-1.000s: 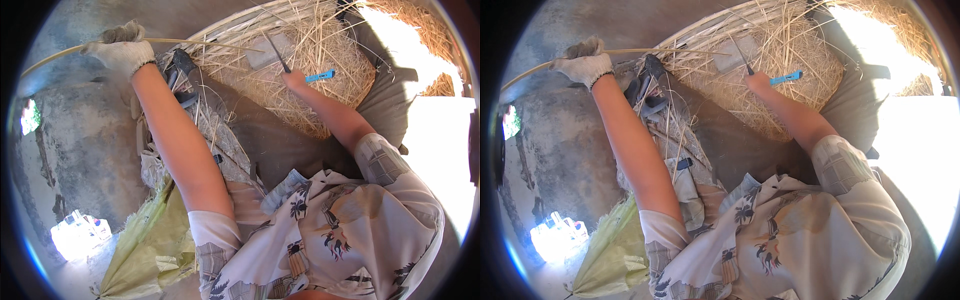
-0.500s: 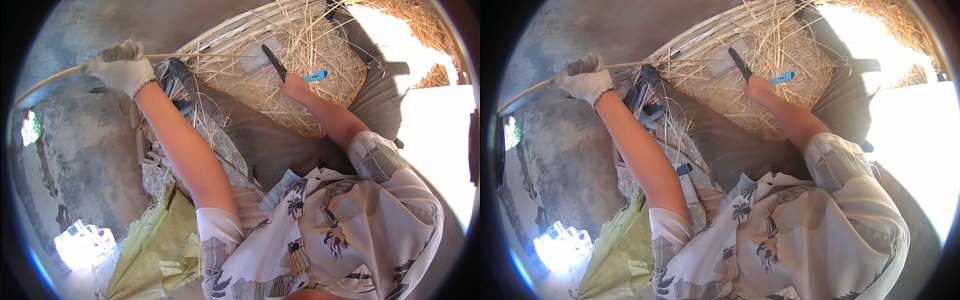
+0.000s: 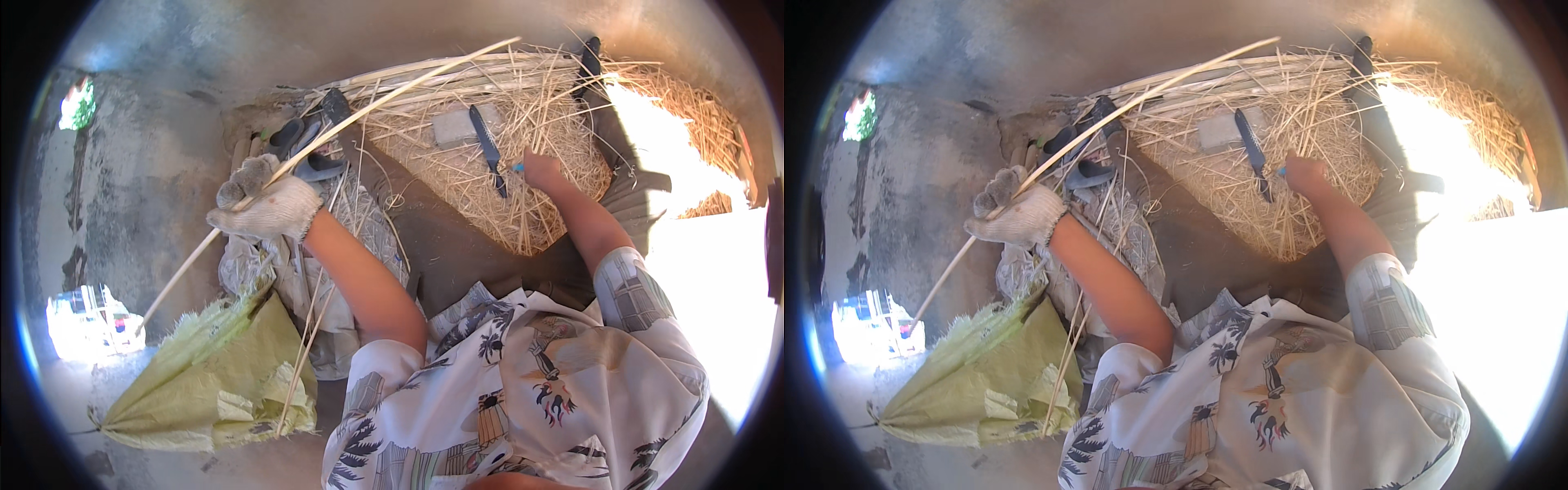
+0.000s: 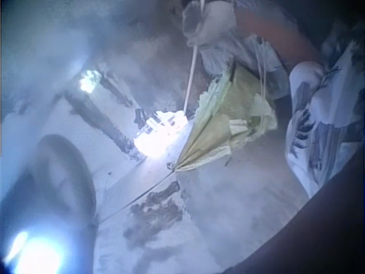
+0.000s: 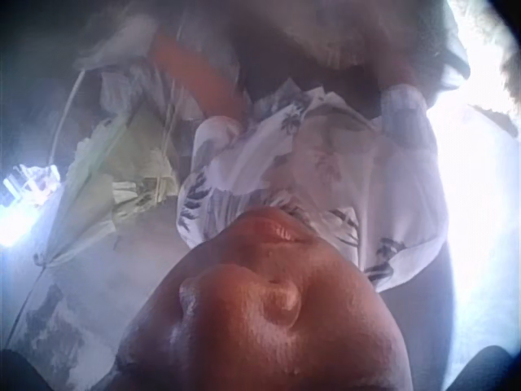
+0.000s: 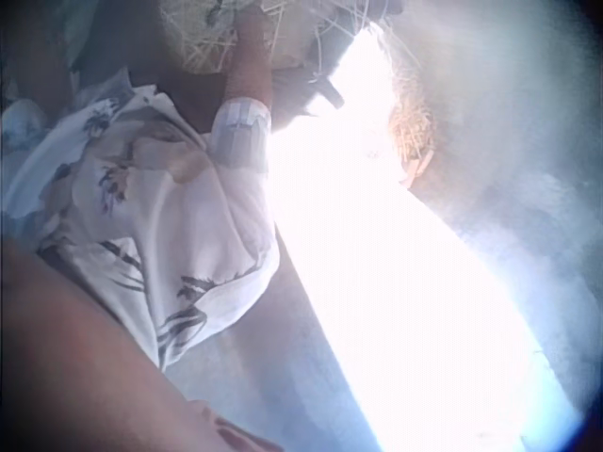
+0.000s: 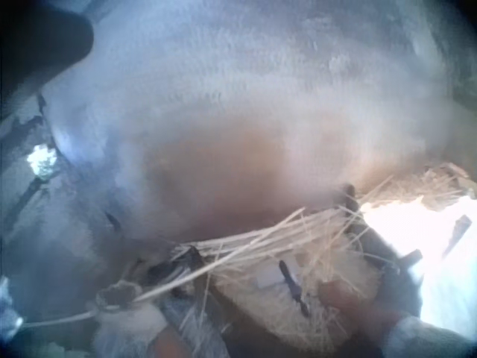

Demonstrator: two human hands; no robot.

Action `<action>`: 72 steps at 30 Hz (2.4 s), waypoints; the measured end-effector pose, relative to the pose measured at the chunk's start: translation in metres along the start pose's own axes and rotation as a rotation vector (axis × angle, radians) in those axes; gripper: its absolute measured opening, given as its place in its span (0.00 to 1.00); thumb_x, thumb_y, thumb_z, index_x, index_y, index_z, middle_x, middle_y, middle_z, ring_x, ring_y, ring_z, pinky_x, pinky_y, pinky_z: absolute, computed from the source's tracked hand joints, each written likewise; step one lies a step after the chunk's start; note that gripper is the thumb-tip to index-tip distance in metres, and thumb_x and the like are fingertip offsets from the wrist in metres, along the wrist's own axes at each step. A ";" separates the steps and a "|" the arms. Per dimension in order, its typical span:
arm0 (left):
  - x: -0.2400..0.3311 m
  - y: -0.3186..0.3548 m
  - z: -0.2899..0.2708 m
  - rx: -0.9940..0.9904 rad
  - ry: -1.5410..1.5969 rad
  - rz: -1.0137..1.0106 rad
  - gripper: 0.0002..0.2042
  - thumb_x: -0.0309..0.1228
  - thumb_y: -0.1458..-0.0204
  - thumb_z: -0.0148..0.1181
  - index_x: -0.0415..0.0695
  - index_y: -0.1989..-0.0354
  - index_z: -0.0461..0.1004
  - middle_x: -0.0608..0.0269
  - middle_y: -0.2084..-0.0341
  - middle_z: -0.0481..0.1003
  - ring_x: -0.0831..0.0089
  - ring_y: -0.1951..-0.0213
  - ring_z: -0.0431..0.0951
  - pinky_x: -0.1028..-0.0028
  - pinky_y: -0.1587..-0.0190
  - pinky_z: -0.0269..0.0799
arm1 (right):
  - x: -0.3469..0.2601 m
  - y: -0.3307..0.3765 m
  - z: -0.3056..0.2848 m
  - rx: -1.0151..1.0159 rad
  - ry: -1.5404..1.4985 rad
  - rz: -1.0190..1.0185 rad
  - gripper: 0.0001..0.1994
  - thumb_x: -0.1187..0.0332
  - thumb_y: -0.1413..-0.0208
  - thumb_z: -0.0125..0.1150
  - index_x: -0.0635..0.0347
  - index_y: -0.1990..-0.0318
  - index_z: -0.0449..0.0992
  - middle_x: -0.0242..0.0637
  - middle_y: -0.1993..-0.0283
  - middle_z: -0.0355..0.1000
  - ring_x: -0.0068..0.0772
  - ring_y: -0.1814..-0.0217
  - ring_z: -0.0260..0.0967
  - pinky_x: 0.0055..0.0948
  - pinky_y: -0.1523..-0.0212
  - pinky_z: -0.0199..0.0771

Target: The person sits on the floor and uses a knife to peel the outer layer off long bamboo sticks. They hold the sticks with gloved hands and scrape the knife along the length of the bamboo, discarding the peeled strips onto a pile of straw.

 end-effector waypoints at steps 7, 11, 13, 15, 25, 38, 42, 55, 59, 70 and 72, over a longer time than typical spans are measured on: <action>0.006 0.076 -0.006 -0.012 -0.195 -0.424 0.37 0.67 0.39 0.35 0.39 0.59 0.69 0.57 0.78 0.72 0.64 0.77 0.76 0.64 0.75 0.78 | 0.023 0.044 -0.096 0.220 0.211 -0.320 0.19 0.56 0.45 0.65 0.55 0.50 0.74 0.42 0.54 0.77 0.47 0.45 0.73 0.53 0.45 0.71; -0.051 0.162 -0.061 -0.110 -0.048 -1.133 0.28 0.59 0.36 0.41 0.44 0.56 0.71 0.60 0.73 0.73 0.65 0.71 0.76 0.59 0.69 0.77 | 0.037 0.115 -0.119 0.419 0.296 -0.304 0.18 0.51 0.45 0.64 0.53 0.54 0.76 0.45 0.51 0.75 0.47 0.44 0.71 0.53 0.38 0.63; -0.046 0.199 -0.064 -0.077 0.092 -1.192 0.22 0.54 0.35 0.47 0.45 0.54 0.70 0.60 0.69 0.74 0.65 0.69 0.76 0.60 0.66 0.76 | 0.036 0.153 -0.125 0.698 0.384 -0.390 0.14 0.54 0.42 0.61 0.52 0.56 0.78 0.46 0.57 0.76 0.45 0.47 0.71 0.54 0.35 0.56; -0.038 0.214 -0.062 -0.151 0.270 -1.209 0.20 0.52 0.34 0.47 0.45 0.53 0.71 0.60 0.68 0.74 0.65 0.66 0.76 0.60 0.62 0.76 | 0.041 0.165 -0.126 0.580 0.325 -0.403 0.13 0.56 0.41 0.60 0.54 0.57 0.77 0.45 0.62 0.76 0.46 0.50 0.73 0.55 0.37 0.57; 0.006 0.242 -0.034 -0.397 0.519 -1.193 0.31 0.57 0.35 0.44 0.42 0.37 0.62 0.49 0.49 0.74 0.61 0.53 0.77 0.61 0.50 0.75 | 0.058 0.203 -0.106 0.551 0.250 -0.412 0.08 0.76 0.44 0.54 0.59 0.58 0.74 0.48 0.59 0.74 0.51 0.60 0.76 0.46 0.58 0.77; 0.018 0.243 -0.033 -0.430 0.531 -1.180 0.33 0.60 0.37 0.44 0.44 0.36 0.61 0.49 0.50 0.74 0.61 0.55 0.78 0.60 0.51 0.74 | 0.047 0.246 -0.129 0.466 0.263 -0.319 0.25 0.72 0.51 0.64 0.57 0.42 0.71 0.48 0.60 0.73 0.51 0.56 0.76 0.47 0.57 0.77; 0.019 0.246 -0.033 -0.445 0.560 -1.188 0.34 0.61 0.38 0.45 0.46 0.35 0.61 0.51 0.50 0.75 0.62 0.54 0.78 0.61 0.51 0.74 | 0.029 0.262 -0.154 0.373 -0.053 -0.476 0.20 0.69 0.49 0.67 0.60 0.47 0.76 0.38 0.74 0.73 0.39 0.68 0.75 0.36 0.66 0.73; 0.023 0.270 -0.037 -0.344 0.454 -1.462 0.33 0.60 0.36 0.42 0.38 0.41 0.65 0.51 0.59 0.76 0.60 0.57 0.77 0.57 0.48 0.72 | -0.012 0.277 -0.162 0.384 -1.772 -0.630 0.16 0.57 0.34 0.59 0.64 0.55 0.77 0.18 0.84 0.53 0.12 0.86 0.47 0.19 0.83 0.47; 0.042 0.282 -0.027 -0.813 0.247 -1.472 0.27 0.54 0.36 0.48 0.43 0.44 0.70 0.54 0.59 0.77 0.61 0.54 0.77 0.57 0.48 0.72 | -0.003 0.266 -0.173 0.454 -1.831 -0.667 0.18 0.54 0.33 0.55 0.61 0.67 0.74 0.18 0.85 0.52 0.12 0.86 0.46 0.19 0.83 0.45; 0.078 0.245 0.030 -1.410 -0.774 -0.190 0.15 0.34 0.47 0.66 0.41 0.55 0.75 0.59 0.67 0.75 0.62 0.65 0.78 0.65 0.62 0.75 | -0.006 0.313 -0.196 0.304 -1.763 -0.672 0.18 0.55 0.33 0.54 0.64 0.65 0.75 0.21 0.86 0.51 0.14 0.87 0.47 0.20 0.84 0.46; 0.067 0.244 0.015 -1.401 -0.723 -0.704 0.12 0.35 0.42 0.61 0.40 0.56 0.74 0.61 0.71 0.72 0.67 0.71 0.75 0.69 0.69 0.72 | -0.009 0.318 -0.201 0.376 -1.780 -0.662 0.18 0.56 0.32 0.53 0.64 0.62 0.76 0.21 0.85 0.51 0.13 0.86 0.48 0.20 0.83 0.48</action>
Point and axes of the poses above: each hand's wrist, its own y-axis away from the middle knuckle, its own z-axis out of the palm, x = y × z, the point moved 3 cm from there along -y, towards the middle knuckle
